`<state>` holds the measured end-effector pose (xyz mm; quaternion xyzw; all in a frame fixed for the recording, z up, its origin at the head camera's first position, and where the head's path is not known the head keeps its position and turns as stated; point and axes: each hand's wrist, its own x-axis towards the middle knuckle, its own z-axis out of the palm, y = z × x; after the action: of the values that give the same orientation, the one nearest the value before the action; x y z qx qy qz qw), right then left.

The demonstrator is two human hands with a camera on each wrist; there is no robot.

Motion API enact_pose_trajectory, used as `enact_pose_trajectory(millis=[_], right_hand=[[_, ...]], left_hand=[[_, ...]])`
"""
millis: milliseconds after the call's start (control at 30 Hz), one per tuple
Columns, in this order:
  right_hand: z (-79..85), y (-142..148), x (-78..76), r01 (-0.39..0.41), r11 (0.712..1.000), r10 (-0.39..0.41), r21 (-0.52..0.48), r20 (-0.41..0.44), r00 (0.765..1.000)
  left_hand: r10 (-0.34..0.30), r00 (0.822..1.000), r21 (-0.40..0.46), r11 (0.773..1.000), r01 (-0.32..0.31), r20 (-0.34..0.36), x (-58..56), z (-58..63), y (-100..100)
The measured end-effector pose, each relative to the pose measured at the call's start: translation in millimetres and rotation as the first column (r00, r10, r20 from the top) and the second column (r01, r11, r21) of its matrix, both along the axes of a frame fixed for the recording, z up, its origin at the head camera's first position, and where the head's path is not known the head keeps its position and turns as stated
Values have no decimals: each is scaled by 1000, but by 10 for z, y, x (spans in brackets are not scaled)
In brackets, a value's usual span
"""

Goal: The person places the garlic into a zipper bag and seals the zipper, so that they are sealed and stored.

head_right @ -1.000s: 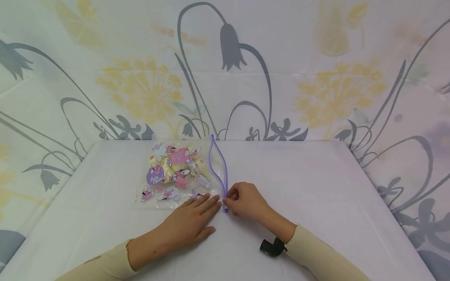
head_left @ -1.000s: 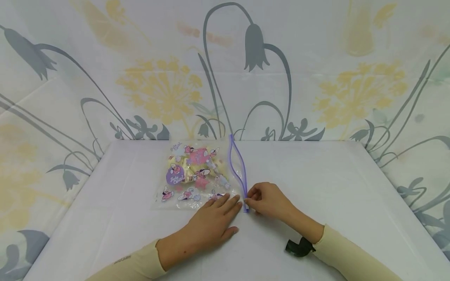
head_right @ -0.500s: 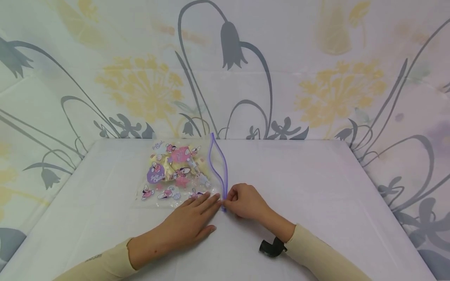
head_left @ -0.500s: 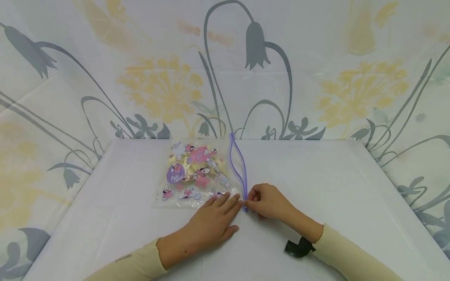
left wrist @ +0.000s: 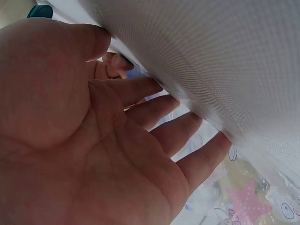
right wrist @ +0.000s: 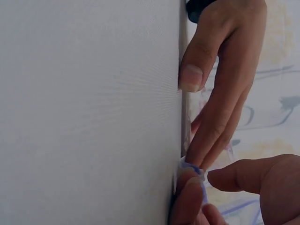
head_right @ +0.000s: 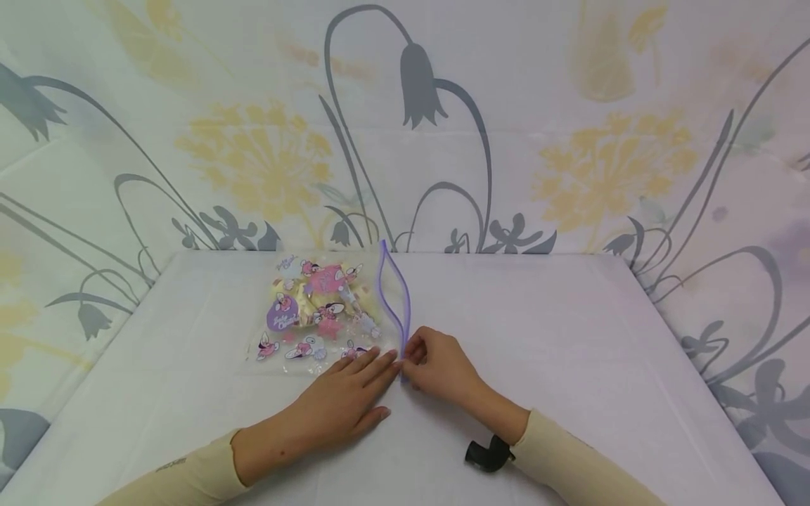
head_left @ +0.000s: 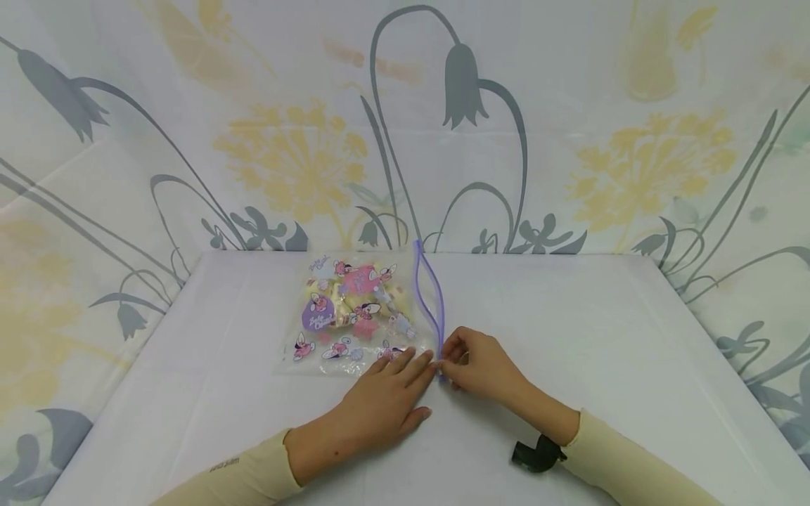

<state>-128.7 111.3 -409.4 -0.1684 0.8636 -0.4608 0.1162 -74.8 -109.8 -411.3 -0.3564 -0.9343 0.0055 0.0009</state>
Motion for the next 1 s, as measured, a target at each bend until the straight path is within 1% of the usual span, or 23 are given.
enact_pose_trajectory(millis=[100,167,333,533,700,867,933,1000], right_hand=[[-4,-10,-5,34,999,-34,-5,38,999],[-10,-13,-11,39,999,-39,-3,63,997],[-32,-15,-20,-5,1000,5,-4,116,993],[-62,0,-29,-29,999,25,32,109,994],[-66,19,-40,-65,997,59,49,116,991],[-97,18,-54,-62,998,60,12,143,988],[-110,11,-57,-50,999,52,-16,155,987],[-123,8,-63,-43,998,51,-51,168,984]], left_hand=[[0,1000,-4,1000,0,-1,6,-13,5],[-2,1000,-12,1000,2,-1,7,-21,6],[-7,1000,-38,999,7,-16,6,-21,6],[-14,999,-44,999,12,-37,11,-9,14],[-23,999,-48,999,21,-46,4,-9,25],[-32,998,-71,997,28,-57,8,6,44],[-42,996,-71,997,36,-76,10,5,58],[-61,992,-53,997,55,-106,10,6,72]])
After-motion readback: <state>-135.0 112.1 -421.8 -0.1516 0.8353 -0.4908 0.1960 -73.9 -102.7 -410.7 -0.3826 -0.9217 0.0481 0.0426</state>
